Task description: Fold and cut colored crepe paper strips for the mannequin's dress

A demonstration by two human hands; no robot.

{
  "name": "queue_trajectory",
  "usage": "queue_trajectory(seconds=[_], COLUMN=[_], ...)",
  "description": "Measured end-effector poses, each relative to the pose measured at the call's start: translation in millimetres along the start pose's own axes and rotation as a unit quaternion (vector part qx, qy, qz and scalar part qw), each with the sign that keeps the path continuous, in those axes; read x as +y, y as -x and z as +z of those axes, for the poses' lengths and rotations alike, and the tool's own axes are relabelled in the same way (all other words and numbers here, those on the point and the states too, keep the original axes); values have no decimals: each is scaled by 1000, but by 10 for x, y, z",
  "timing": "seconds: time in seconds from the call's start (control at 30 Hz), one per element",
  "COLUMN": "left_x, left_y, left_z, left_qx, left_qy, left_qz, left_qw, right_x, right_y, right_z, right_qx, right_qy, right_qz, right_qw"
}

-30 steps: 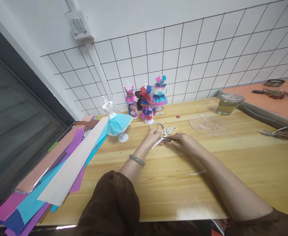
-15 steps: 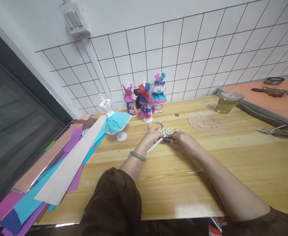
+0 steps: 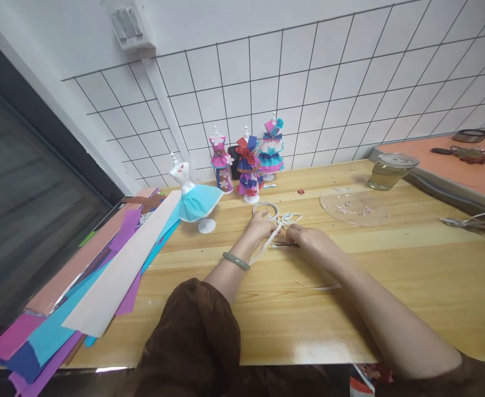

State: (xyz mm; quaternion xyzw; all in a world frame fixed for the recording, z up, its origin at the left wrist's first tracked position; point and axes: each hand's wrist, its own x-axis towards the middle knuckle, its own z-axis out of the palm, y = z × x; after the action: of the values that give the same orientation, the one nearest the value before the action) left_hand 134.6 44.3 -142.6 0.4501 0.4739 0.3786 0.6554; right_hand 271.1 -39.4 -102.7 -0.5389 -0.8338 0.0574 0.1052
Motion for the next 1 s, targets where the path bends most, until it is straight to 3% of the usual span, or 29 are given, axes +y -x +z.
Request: queue_trajectory(seconds=[0.1, 0.3, 0.4, 0.47, 0.57, 0.77, 0.9, 1.0], left_x=[38, 61, 49, 48, 60, 56, -13, -49], left_y=[45, 72, 49, 39, 43, 42, -36, -97], left_z=[-11, -58, -77, -85, -91, -92, -138, -192], left_qx=[5, -40, -52, -53, -63, -62, -25, -14], left_qy=[-24, -18, -16, -19, -18, -31, -12, -3], left_qz=[-3, 2, 1, 3, -2, 17, 102, 116], left_qw=[1000, 999, 999, 998, 998, 997, 994, 993], right_x=[-81, -107, -17, 96, 301, 457, 423, 418], right_y=[32, 54, 3, -69, -210, -390, -401, -382], right_z=[15, 58, 70, 125, 277, 526, 538, 489], right_qx=[-4, -76, -48, 40, 171, 134, 124, 104], right_qy=[-85, -182, -208, -223, -188, -105, -97, -94], right_qz=[-60, -73, -90, -58, 47, 96, 130, 127], right_qw=[995, 978, 973, 972, 966, 981, 979, 982])
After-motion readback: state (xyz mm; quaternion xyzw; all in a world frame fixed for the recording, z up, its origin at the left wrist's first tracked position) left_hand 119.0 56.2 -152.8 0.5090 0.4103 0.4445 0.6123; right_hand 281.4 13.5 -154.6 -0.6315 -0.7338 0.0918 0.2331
